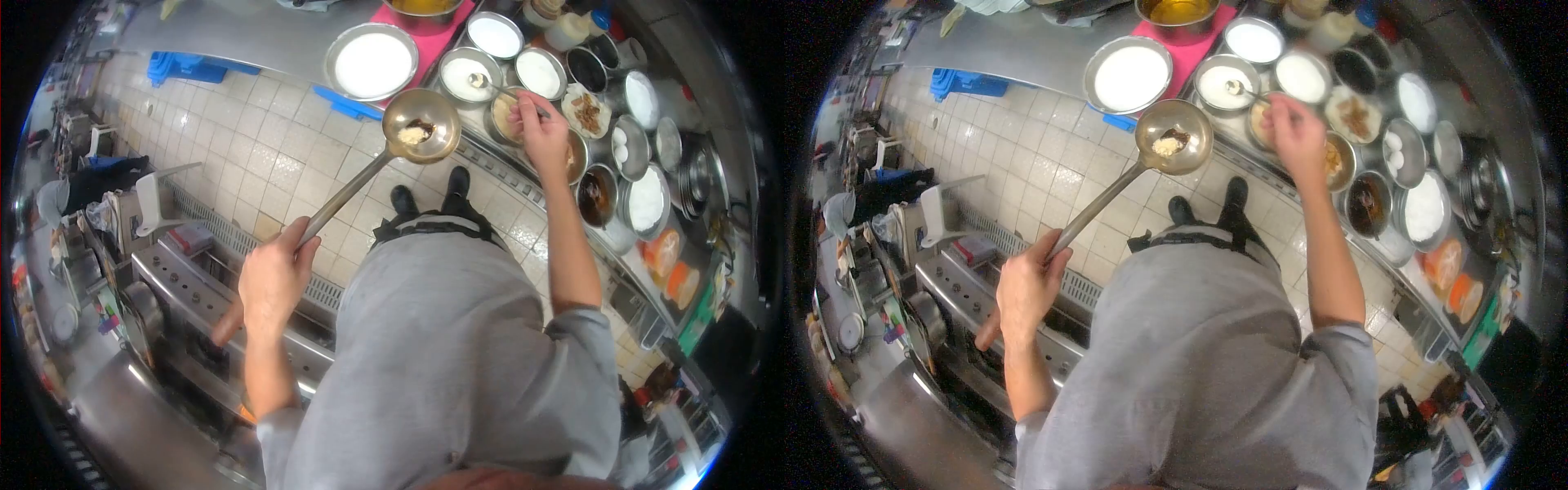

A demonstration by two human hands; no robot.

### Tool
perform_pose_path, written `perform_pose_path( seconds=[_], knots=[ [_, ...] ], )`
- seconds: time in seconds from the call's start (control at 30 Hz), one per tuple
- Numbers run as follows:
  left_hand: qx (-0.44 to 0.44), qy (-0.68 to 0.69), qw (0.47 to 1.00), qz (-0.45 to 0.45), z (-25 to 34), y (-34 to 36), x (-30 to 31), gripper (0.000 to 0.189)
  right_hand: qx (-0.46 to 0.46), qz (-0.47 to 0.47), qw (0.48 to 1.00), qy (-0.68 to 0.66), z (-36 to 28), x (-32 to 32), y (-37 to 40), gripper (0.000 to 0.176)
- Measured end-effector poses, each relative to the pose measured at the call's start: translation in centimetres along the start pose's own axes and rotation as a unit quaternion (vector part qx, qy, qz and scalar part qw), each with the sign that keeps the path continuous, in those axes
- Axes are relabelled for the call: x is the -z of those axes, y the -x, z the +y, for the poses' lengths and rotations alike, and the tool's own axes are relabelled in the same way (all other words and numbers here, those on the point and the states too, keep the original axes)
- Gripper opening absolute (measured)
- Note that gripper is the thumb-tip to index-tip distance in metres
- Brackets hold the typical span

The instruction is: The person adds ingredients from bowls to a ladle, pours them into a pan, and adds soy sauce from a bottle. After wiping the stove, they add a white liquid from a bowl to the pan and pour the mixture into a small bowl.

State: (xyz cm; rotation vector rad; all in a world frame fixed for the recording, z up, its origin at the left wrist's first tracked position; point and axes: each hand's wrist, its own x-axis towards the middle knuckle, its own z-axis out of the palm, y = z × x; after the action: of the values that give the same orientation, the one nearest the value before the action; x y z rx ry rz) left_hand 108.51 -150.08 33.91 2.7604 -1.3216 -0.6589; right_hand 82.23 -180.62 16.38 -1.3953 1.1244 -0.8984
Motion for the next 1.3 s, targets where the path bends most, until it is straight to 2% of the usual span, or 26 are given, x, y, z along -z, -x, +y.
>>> perform_pose_path(
  seconds=[0.27, 0.5, 0.63, 0.83, 0.93, 1.0, 1.03, 1.1, 1.13, 1.2, 1.23, 1.3],
  knots=[
    [0.025, 0.019, 0.999, 0.023, 0.2, 0.6, 0.6, 0.032, -0.059, -0.044, 0.996, -0.048, 1.5, -2.2, -1.9, 0.026],
    [0.031, 0.020, 0.999, 0.033, 0.4, 0.3, 1.1, 0.034, -0.137, 0.006, 0.980, -0.148, 1.6, -1.4, -2.0, 0.026],
    [0.031, 0.009, 0.999, 0.036, 0.3, -0.1, 1.5, 0.033, -0.134, 0.025, 0.969, -0.204, 1.4, -0.2, -1.6, 0.026],
    [0.008, -0.014, 1.000, 0.023, 0.7, -0.9, 2.5, 0.031, -0.105, 0.043, 0.958, -0.264, -1.9, 0.8, -1.0, 0.024],
    [-0.018, -0.016, 0.999, 0.034, 0.6, -1.2, 2.7, 0.030, -0.072, 0.024, 0.964, -0.254, -4.5, 0.1, 0.3, 0.022],
    [-0.018, -0.018, 1.000, 0.017, 1.3, -1.6, 3.0, 0.029, -0.052, -0.046, 0.977, -0.204, -5.5, -0.2, 1.2, 0.020],
    [-0.019, -0.018, 0.999, 0.019, 1.3, -1.7, 3.1, 0.029, -0.050, -0.046, 0.977, -0.203, -5.9, -0.7, 2.0, 0.020],
    [-0.039, -0.013, 0.998, 0.036, 1.5, -2.0, 3.0, 0.029, 0.051, -0.139, 0.988, -0.051, -6.4, -1.8, 3.6, 0.021],
    [-0.044, -0.013, 0.998, 0.037, 1.6, -2.1, 3.0, 0.029, 0.053, -0.135, 0.988, -0.050, -6.5, -1.8, 4.0, 0.021],
    [-0.060, -0.021, 0.997, 0.042, 2.1, -2.6, 3.1, 0.029, 0.212, -0.156, 0.961, 0.082, -6.5, -1.3, 4.5, 0.023],
    [-0.070, -0.019, 0.996, 0.041, 2.4, -2.8, 3.0, 0.029, 0.212, -0.148, 0.962, 0.087, -6.3, -0.6, 4.5, 0.023],
    [-0.064, -0.021, 0.997, 0.048, 3.0, -3.2, 3.1, 0.029, 0.114, -0.036, 0.990, -0.071, -5.0, 0.8, 4.1, 0.024]
  ],
)
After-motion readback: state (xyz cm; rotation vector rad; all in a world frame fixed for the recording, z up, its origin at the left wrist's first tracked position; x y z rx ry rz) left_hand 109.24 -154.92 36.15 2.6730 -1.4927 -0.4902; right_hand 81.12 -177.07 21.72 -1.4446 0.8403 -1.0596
